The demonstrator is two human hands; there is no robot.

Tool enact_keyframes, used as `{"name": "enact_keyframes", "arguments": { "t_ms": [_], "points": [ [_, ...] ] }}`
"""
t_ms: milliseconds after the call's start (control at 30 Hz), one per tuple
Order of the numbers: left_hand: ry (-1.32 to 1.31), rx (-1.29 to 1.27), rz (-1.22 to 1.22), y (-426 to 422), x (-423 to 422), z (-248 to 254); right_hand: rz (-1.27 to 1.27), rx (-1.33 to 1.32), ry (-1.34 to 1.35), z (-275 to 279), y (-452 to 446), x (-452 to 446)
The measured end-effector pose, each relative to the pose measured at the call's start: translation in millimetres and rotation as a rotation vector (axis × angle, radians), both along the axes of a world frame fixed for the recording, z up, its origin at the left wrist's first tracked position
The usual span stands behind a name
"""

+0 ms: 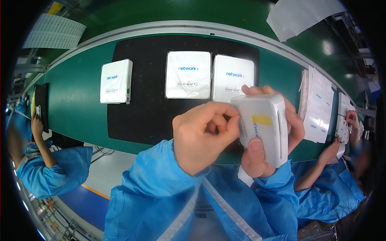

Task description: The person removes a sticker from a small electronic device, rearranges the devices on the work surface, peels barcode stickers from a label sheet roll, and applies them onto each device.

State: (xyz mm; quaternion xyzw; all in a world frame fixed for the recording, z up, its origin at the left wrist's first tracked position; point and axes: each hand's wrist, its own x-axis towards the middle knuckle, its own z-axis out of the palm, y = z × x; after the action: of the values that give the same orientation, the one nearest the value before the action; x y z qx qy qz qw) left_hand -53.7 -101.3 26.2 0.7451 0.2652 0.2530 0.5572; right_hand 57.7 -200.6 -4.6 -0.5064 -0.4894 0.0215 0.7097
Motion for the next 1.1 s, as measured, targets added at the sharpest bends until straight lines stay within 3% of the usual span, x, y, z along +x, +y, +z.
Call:
{"name": "enact_keyframes", "arguments": {
  "t_ms": [1100],
  "points": [
    [-0.031,0.008,-0.043,0.2,0.7,-5.2,0.004,0.003,0.004,1.4,0.4,-4.0]
  ]
}}
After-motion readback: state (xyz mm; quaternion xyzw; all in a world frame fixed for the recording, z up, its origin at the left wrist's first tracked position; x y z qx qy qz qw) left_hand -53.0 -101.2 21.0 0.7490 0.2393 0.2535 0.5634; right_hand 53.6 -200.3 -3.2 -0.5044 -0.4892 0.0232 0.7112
